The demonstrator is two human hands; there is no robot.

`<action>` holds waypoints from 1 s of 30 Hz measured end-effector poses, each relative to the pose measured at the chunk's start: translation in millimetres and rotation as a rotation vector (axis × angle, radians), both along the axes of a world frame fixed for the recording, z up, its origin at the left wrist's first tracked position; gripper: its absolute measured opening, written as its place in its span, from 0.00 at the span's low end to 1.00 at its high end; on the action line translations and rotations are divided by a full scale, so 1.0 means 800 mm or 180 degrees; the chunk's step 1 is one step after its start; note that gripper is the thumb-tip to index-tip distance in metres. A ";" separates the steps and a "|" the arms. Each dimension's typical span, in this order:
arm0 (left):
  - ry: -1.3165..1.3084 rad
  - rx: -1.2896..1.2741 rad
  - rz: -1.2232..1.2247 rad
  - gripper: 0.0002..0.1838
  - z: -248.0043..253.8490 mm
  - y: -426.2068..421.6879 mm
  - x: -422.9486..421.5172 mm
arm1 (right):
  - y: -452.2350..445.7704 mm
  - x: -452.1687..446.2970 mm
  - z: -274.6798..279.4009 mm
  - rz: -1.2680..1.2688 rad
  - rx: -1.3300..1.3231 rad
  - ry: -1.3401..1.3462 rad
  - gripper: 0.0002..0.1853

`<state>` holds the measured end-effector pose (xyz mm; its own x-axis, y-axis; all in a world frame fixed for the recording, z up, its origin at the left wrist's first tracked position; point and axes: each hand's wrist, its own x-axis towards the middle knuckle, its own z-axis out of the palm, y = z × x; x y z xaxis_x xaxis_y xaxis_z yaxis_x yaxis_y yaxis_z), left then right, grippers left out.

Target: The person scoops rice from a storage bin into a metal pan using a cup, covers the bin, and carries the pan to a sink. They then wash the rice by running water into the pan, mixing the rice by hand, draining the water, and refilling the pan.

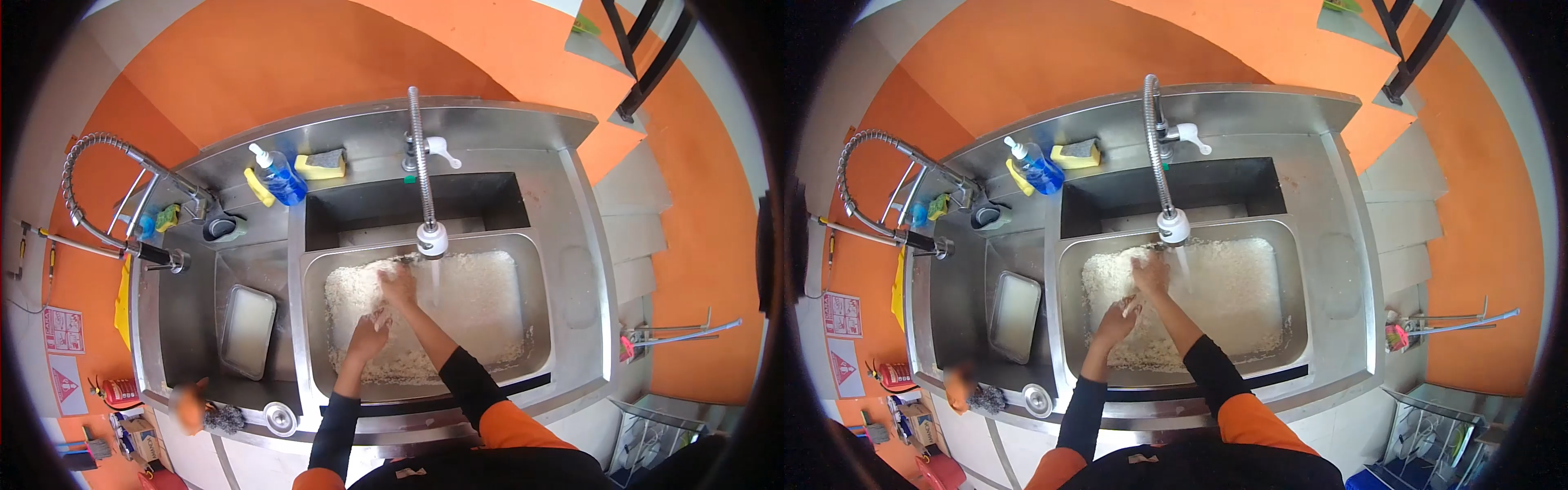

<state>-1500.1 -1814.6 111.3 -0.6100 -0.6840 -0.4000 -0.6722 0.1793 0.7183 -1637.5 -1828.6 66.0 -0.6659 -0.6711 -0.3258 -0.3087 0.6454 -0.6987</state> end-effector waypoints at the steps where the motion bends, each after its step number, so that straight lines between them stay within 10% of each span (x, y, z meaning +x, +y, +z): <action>1: 0.0132 -0.0029 0.0089 0.22 0.019 0.006 0.012 | -0.017 0.010 -0.008 0.0142 -0.0005 0.0083 0.33; 15: -0.0940 -0.1095 0.0834 0.10 0.109 0.066 0.114 | 0.023 0.167 -0.025 0.3360 0.0320 0.1999 0.21; 17: -0.0574 -0.1158 0.0757 0.09 0.107 0.062 0.114 | 0.074 0.152 0.010 0.4068 0.0007 0.0704 0.23; 23: -0.2484 0.0277 -0.0906 0.18 0.038 0.049 0.108 | 0.150 0.036 0.014 0.5019 -0.1017 0.1694 0.29; 27: -0.2069 -0.0627 -0.1261 0.21 0.013 0.077 0.065 | 0.162 -0.090 -0.012 0.4852 -0.0087 0.1702 0.40; 30: -0.0590 -0.1861 -0.1670 0.21 -0.060 0.089 0.021 | 0.159 -0.124 -0.044 0.3563 0.0983 0.1540 0.31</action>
<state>-1483.5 -1743.2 63.5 -0.8686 -0.4568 -0.1921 -0.4950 0.8170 0.2957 -1736.7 -1701.4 30.8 0.1230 -0.8837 -0.4516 -0.9735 -0.0190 -0.2280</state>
